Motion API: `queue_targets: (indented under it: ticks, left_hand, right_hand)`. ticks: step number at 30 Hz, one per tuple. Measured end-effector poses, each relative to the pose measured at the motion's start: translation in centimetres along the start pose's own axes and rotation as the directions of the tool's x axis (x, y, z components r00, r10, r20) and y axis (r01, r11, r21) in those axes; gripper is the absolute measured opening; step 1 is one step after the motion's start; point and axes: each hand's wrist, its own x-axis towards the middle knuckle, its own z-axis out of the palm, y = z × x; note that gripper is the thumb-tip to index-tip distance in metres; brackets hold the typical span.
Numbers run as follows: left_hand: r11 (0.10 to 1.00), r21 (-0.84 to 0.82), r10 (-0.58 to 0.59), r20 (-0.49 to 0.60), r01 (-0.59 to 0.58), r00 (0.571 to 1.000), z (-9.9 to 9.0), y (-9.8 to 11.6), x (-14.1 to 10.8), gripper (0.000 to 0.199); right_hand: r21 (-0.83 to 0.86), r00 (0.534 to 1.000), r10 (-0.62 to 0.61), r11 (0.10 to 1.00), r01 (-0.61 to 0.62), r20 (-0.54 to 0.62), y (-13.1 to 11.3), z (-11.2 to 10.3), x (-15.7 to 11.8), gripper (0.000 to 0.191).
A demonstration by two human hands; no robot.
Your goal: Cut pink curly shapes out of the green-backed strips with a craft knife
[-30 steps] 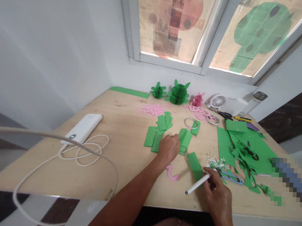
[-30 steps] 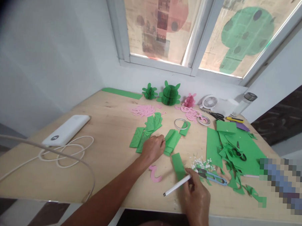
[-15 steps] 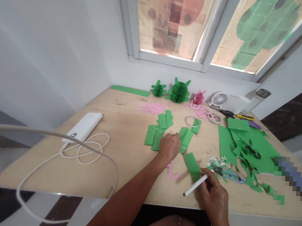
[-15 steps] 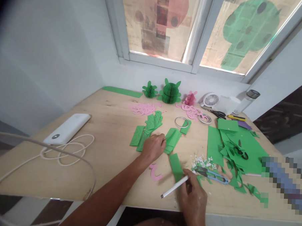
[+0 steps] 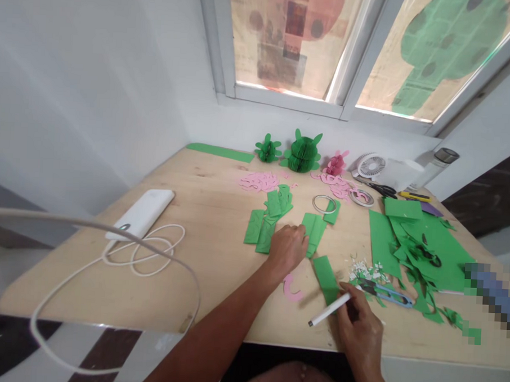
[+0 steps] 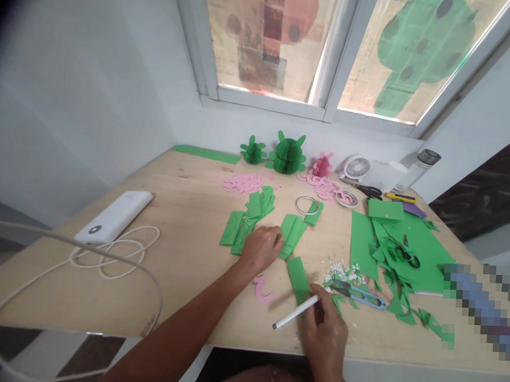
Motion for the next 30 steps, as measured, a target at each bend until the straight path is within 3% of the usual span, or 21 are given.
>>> queue_targets:
  ticks: [30]
  left_hand:
    - [0.997, 0.002, 0.078, -0.022, -0.077, 0.997, 0.24, 0.25, 0.05, 0.015]
  right_hand:
    - [0.016, 0.995, -0.075, 0.997, 0.076, -0.065, -0.37, -0.16, 0.08, 0.032]
